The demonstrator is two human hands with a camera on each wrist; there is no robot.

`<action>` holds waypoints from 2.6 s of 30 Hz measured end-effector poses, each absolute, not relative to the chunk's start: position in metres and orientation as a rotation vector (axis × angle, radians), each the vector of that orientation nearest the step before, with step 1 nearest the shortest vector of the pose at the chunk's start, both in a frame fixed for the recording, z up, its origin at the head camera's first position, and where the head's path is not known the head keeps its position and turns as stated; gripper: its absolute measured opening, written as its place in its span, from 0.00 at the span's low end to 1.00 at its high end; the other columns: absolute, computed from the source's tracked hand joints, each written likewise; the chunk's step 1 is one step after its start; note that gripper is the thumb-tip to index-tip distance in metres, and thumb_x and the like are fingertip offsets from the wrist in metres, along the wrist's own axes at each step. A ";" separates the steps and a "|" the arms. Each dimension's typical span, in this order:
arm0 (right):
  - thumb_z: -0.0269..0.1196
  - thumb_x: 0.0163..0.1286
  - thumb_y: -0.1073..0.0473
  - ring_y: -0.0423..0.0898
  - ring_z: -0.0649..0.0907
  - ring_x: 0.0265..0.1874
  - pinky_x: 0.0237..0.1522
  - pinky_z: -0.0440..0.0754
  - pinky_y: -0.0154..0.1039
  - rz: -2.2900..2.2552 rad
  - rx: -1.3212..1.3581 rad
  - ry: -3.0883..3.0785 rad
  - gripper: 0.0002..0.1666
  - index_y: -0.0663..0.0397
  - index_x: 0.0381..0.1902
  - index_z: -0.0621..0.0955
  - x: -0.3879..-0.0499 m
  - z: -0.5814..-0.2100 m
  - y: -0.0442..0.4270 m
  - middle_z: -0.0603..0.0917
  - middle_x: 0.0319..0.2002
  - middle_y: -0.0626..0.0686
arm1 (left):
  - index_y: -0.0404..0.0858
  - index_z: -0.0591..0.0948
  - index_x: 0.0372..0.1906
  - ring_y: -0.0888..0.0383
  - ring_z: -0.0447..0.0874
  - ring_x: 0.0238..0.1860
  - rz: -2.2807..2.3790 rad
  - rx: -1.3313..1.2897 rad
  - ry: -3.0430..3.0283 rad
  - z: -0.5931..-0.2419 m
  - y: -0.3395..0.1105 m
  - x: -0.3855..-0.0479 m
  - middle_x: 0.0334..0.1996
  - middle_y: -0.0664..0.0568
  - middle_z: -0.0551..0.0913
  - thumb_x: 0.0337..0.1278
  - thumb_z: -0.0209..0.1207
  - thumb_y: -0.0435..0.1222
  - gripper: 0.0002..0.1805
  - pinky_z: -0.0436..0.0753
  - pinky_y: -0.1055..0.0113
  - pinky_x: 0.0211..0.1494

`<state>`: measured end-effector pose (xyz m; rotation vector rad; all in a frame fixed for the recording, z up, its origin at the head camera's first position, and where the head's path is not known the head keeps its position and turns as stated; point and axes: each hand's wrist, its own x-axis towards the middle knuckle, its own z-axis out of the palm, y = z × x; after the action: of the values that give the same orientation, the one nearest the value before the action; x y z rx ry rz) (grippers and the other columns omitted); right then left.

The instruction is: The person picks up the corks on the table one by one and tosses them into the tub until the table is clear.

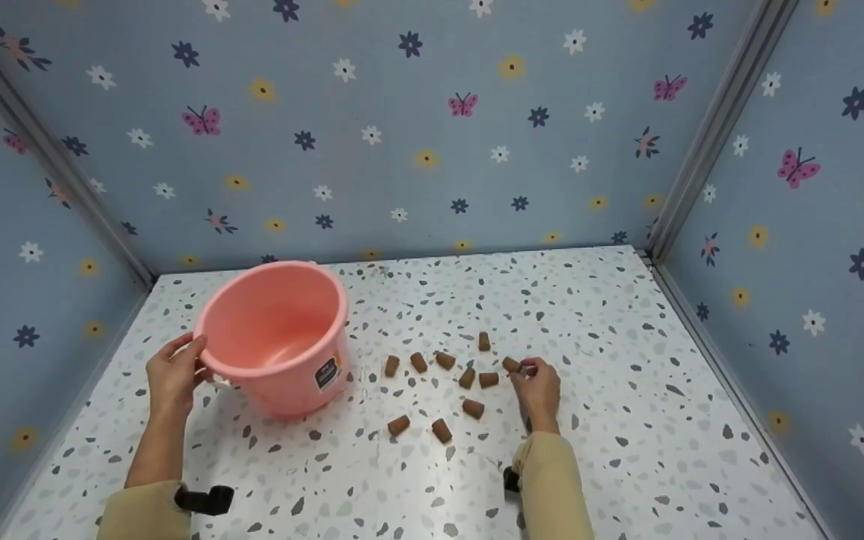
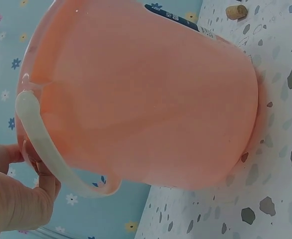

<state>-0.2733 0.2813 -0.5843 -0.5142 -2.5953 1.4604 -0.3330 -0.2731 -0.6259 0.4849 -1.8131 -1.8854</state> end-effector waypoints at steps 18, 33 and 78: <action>0.61 0.58 0.61 0.50 0.73 0.36 0.32 0.71 0.36 1.499 -0.524 -2.574 0.16 0.60 0.45 0.75 -0.273 -0.584 0.283 0.73 0.38 0.58 | 0.38 0.71 0.53 0.55 0.80 0.20 -2.177 0.486 -1.696 -0.557 -0.250 -0.292 0.30 0.44 0.80 0.47 0.63 0.44 0.28 0.79 0.62 0.18; 0.62 0.58 0.59 0.53 0.75 0.38 0.36 0.74 0.42 1.437 -0.361 -2.582 0.17 0.62 0.44 0.76 -0.273 -0.570 0.279 0.76 0.39 0.62 | 0.45 0.74 0.50 0.48 0.80 0.26 -1.963 0.518 -1.727 -0.629 -0.270 -0.334 0.35 0.42 0.79 0.36 0.64 0.56 0.33 0.81 0.61 0.22; 0.66 0.54 0.59 0.45 0.77 0.27 0.30 0.76 0.35 1.540 0.229 -2.373 0.14 0.59 0.37 0.80 -0.281 -0.499 0.167 0.80 0.29 0.54 | 0.40 0.74 0.51 0.54 0.80 0.21 -2.088 0.510 -1.649 -0.580 -0.250 -0.306 0.31 0.45 0.79 0.45 0.64 0.46 0.26 0.80 0.63 0.20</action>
<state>-0.2806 0.1674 -0.4986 0.2292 -2.3731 1.5397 -0.3059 -0.2504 -0.5799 0.5096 -1.6487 -2.0882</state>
